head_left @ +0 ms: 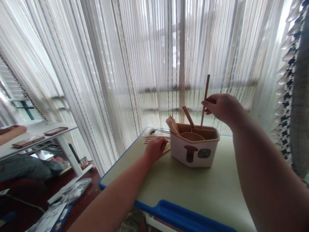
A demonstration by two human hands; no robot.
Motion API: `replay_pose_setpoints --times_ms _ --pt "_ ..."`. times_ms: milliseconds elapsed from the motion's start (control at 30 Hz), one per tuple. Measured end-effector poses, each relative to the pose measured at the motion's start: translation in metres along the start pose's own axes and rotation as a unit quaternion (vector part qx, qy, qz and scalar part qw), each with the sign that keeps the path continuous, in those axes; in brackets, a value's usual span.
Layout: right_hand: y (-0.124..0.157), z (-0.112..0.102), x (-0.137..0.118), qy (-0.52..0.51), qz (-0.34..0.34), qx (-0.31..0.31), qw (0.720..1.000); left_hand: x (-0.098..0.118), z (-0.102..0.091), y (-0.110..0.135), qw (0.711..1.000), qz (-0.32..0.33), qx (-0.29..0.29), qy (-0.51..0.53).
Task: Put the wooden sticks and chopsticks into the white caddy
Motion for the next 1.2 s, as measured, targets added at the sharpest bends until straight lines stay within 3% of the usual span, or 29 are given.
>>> replay_pose_setpoints --times_ms 233,433,700,933,1200 --pt "0.001 0.027 0.019 -0.039 0.088 -0.148 0.984 0.001 0.000 0.000 1.000 -0.008 -0.004 0.008" --pt "0.000 0.041 0.023 0.020 0.070 -0.210 0.975 0.001 0.000 -0.001 1.000 -0.009 -0.008 0.006" --pt "0.002 0.060 0.026 0.116 0.004 -0.271 0.955 0.000 0.003 -0.002 1.000 -0.012 -0.018 0.004" --pt "0.002 0.064 0.023 0.081 0.006 -0.284 0.955 0.000 0.003 -0.002 0.999 -0.012 -0.030 -0.001" --pt "0.006 0.085 0.020 -0.014 -0.005 -0.297 0.955 -0.003 0.008 0.001 0.998 -0.026 -0.055 -0.002"
Point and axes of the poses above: each hand's wrist, its own y-axis away from the middle knuckle, its own z-axis out of the palm, x = y × z, the point moved 6 cm from there along -y, towards the middle knuckle, and after that the axes turned 4 degrees about -z, right-handed, at the moved point
